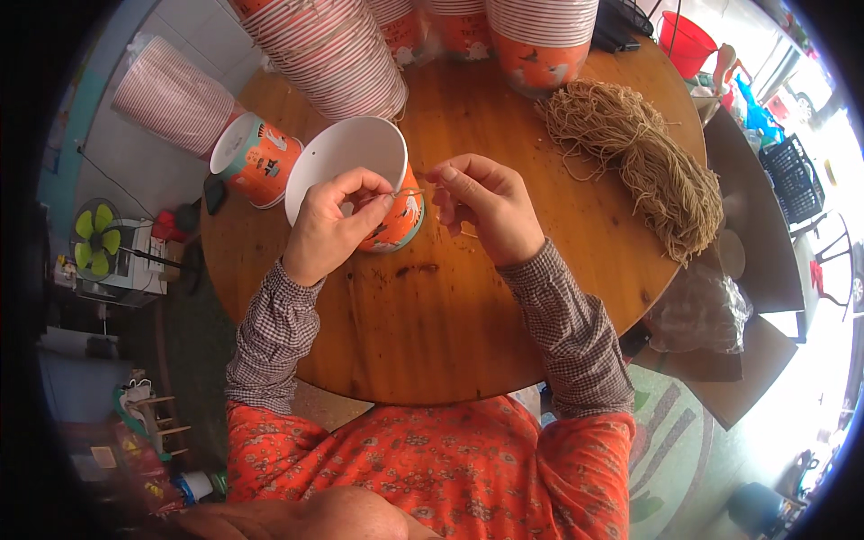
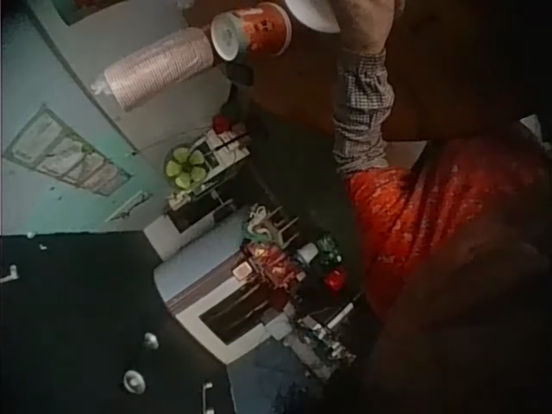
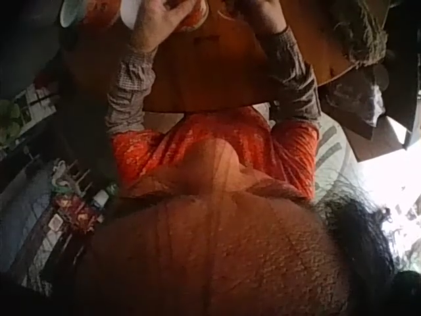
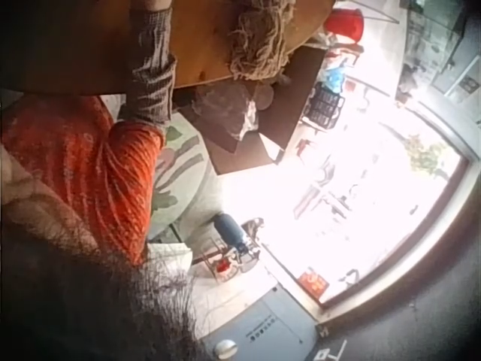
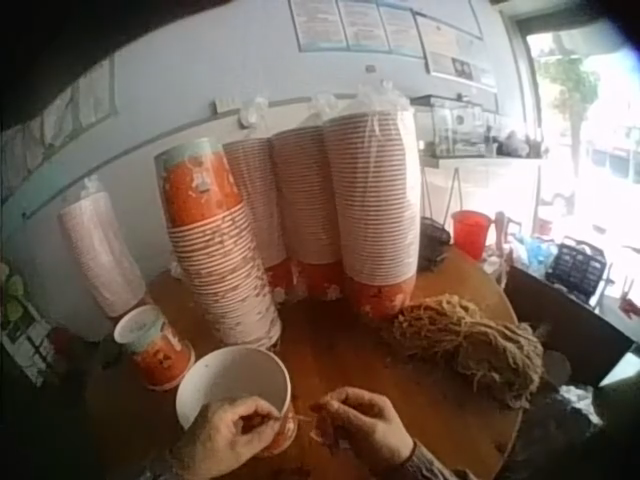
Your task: Thread string through pre-drilled holes in paper buckets to create handles.
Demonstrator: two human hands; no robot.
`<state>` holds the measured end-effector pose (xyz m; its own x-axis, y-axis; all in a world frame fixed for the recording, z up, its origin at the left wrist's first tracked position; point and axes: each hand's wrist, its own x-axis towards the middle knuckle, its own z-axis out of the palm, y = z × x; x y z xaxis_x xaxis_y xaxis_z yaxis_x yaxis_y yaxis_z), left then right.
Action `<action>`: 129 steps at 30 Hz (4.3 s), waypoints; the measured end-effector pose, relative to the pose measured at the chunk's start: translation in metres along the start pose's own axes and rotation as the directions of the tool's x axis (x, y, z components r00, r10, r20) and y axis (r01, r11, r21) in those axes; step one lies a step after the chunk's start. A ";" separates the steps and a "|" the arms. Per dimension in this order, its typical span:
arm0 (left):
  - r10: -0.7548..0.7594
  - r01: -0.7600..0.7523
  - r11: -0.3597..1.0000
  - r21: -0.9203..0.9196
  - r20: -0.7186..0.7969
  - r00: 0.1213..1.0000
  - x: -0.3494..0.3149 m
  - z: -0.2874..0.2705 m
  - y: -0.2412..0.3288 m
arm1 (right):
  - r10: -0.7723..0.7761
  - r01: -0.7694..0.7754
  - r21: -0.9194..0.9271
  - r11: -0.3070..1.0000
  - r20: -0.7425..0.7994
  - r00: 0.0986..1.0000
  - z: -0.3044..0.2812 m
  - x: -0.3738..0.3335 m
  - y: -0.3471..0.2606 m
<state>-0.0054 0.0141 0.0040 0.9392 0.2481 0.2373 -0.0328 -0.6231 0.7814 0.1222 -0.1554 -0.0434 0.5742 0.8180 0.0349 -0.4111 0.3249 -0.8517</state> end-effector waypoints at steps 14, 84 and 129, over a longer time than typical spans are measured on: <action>0.117 -0.118 0.993 -0.017 -0.053 0.992 0.001 0.006 -0.002 | -0.046 0.066 -0.212 0.975 0.098 0.994 0.005 -0.001 0.005; 0.267 -0.249 0.938 0.243 -0.043 0.963 -0.001 0.001 0.002 | -0.422 0.308 -0.714 0.629 0.019 0.907 0.032 -0.011 0.021; 0.362 -0.322 0.922 0.215 -0.185 0.913 -0.017 0.012 0.008 | -0.173 0.190 -0.394 0.899 0.079 0.982 0.026 -0.018 -0.005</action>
<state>-0.0178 -0.0045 -0.0006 0.7828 0.1381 0.6068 -0.2597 -0.8137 0.5201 0.0954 -0.1599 -0.0258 0.5786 0.7846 0.2230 0.0183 0.2609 -0.9652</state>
